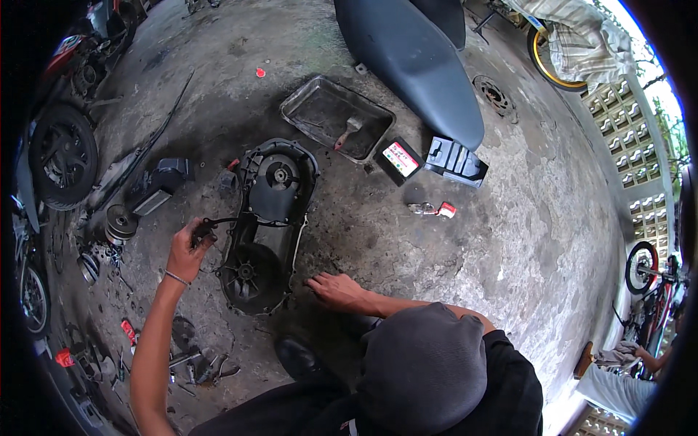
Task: Repairing and cleaning the transmission and clutch components of a motorcycle.
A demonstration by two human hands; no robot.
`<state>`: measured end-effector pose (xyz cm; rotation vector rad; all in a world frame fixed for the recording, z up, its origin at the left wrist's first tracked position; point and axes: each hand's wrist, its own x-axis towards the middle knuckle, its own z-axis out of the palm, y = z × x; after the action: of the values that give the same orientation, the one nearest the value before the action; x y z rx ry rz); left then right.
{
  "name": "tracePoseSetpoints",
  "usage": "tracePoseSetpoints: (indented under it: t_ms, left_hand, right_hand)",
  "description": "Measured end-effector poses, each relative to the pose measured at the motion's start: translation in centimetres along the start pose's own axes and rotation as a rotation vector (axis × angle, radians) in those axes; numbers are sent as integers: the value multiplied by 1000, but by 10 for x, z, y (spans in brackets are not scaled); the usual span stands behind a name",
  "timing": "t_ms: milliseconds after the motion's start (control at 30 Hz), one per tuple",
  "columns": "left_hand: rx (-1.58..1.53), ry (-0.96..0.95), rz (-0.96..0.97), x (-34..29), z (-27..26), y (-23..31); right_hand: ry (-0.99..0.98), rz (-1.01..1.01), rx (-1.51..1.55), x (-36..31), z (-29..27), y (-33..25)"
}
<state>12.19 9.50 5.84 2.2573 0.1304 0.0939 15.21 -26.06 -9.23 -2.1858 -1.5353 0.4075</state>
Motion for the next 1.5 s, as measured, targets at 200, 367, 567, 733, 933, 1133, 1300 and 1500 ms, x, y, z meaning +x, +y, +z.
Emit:
tracePoseSetpoints:
  t_ms: [200,367,567,733,933,1133,1300,1500]
  left_hand:
    - [-63,50,1,0,5,7]
    - [-45,45,8,-1,4,1]
    - [-72,35,23,3,1,4]
    - [-104,28,28,4,-1,4]
    - [57,-22,3,0,0,10]
    - [40,-13,-53,-4,3,14]
    - [56,-23,-19,7,7,-8]
    - [286,7,-80,15,1,19]
  right_hand:
    - [-58,-13,31,-1,-4,2]
    - [-37,-13,88,3,-9,1]
    - [-9,-29,79,10,-15,-3]
    - [-3,-53,81,9,-22,-6]
    - [23,-82,110,1,-19,-1]
    - [44,-22,109,0,-38,-7]
    - [193,-1,427,23,-76,-27]
    - [124,65,520,42,-86,-39]
